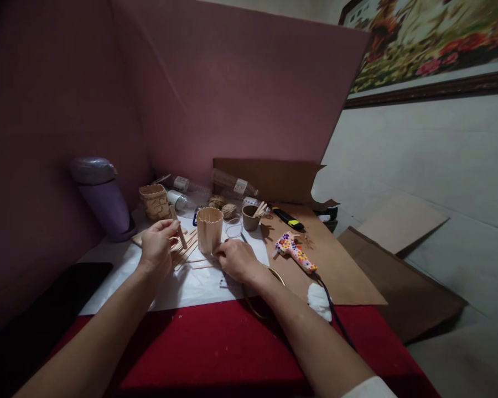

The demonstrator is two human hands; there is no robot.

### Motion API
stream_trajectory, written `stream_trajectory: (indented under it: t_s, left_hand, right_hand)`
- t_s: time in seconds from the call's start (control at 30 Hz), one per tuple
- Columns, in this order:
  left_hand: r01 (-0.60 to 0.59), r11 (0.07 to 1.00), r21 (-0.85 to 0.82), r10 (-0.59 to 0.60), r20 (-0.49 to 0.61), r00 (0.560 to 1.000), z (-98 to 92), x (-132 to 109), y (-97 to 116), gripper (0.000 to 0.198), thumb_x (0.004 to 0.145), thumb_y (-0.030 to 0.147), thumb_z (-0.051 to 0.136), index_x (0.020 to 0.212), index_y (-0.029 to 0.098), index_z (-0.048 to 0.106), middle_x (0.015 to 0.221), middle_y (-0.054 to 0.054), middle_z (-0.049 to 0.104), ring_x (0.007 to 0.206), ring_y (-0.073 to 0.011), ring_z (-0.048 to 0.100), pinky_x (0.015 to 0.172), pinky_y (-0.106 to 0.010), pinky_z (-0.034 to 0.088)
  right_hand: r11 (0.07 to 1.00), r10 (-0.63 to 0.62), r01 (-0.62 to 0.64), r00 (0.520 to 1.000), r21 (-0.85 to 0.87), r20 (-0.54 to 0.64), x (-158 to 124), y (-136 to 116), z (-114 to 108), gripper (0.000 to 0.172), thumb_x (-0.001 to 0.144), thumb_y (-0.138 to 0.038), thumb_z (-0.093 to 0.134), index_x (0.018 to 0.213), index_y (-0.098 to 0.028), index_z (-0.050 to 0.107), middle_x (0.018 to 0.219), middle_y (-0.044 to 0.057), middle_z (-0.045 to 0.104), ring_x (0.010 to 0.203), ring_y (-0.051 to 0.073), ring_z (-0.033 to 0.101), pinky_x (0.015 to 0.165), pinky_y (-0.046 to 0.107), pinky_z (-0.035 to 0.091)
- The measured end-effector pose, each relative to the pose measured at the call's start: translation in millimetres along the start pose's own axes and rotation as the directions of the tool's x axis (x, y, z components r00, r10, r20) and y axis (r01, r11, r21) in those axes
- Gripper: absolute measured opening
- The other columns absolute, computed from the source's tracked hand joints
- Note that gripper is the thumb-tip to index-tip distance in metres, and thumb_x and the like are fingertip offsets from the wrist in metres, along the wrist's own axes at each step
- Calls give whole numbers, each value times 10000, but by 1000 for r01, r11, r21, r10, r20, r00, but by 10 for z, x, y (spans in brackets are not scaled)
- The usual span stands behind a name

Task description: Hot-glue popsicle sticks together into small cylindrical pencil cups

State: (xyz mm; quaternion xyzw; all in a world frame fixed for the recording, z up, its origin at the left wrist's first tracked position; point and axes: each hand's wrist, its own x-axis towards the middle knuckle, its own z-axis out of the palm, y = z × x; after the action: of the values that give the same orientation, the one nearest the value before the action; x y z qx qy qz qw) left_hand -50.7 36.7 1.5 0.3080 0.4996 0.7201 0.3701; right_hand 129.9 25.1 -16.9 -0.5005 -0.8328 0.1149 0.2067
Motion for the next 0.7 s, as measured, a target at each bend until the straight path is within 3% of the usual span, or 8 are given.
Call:
stream_trajectory:
  t_s: [0.17, 0.37, 0.47, 0.53, 0.6, 0.7]
  left_hand:
    - [69, 997, -18, -69, 24, 997, -24, 8, -18, 298, 458, 348, 746, 633, 170, 584, 608, 22, 559, 562, -107, 490, 546, -244, 348]
    - [90, 995, -32, -88, 79, 993, 31, -32, -48, 184, 626, 269, 666, 676, 182, 511, 603, 8, 597, 521, -115, 537, 532, -246, 426]
    - [67, 998, 2, -67, 100, 993, 49, -47, -83, 220, 638, 263, 692, 710, 191, 497, 563, 41, 554, 444, -84, 446, 456, -208, 350]
    - [-1, 999, 46, -5, 131, 991, 48, -40, -120, 300, 574, 276, 775, 739, 175, 546, 601, 31, 567, 505, -93, 488, 486, -210, 373]
    - [-65, 995, 81, 49, 191, 980, 47, -19, -165, 434, 472, 285, 852, 807, 152, 610, 709, -10, 622, 626, -130, 570, 572, -240, 443]
    - [-62, 993, 96, 27, 333, 942, 69, 22, -228, 586, 397, 256, 879, 926, 137, 656, 853, -68, 681, 734, -187, 628, 646, -290, 489]
  right_hand:
    - [987, -39, 45, 999, -157, 36, -16, -65, 33, 201, 869, -191, 601, 892, -252, 791, 961, 83, 759, 866, 236, 678, 705, 315, 453]
    - [989, 25, -27, 1000, -143, -18, -19, -27, 32, 178, 853, -195, 598, 872, -242, 769, 952, 68, 748, 846, 225, 667, 700, 312, 442]
    - [985, 153, -162, 978, -52, -142, 8, 28, 20, 137, 819, -175, 599, 836, -205, 732, 901, 81, 738, 826, 231, 659, 713, 324, 452]
    - [979, 204, -200, 955, 43, -213, 50, 67, 24, 142, 802, -167, 608, 909, -179, 701, 947, 94, 730, 849, 233, 655, 746, 335, 470]
    - [972, 187, -147, 957, 182, -224, 103, 97, 43, 252, 796, -147, 599, 1039, -172, 663, 1032, 99, 721, 904, 229, 656, 786, 341, 492]
    - [918, 67, 7, 983, 397, -172, 167, 111, 84, 426, 781, -49, 512, 1162, -204, 621, 1123, 67, 715, 980, 200, 656, 867, 337, 504]
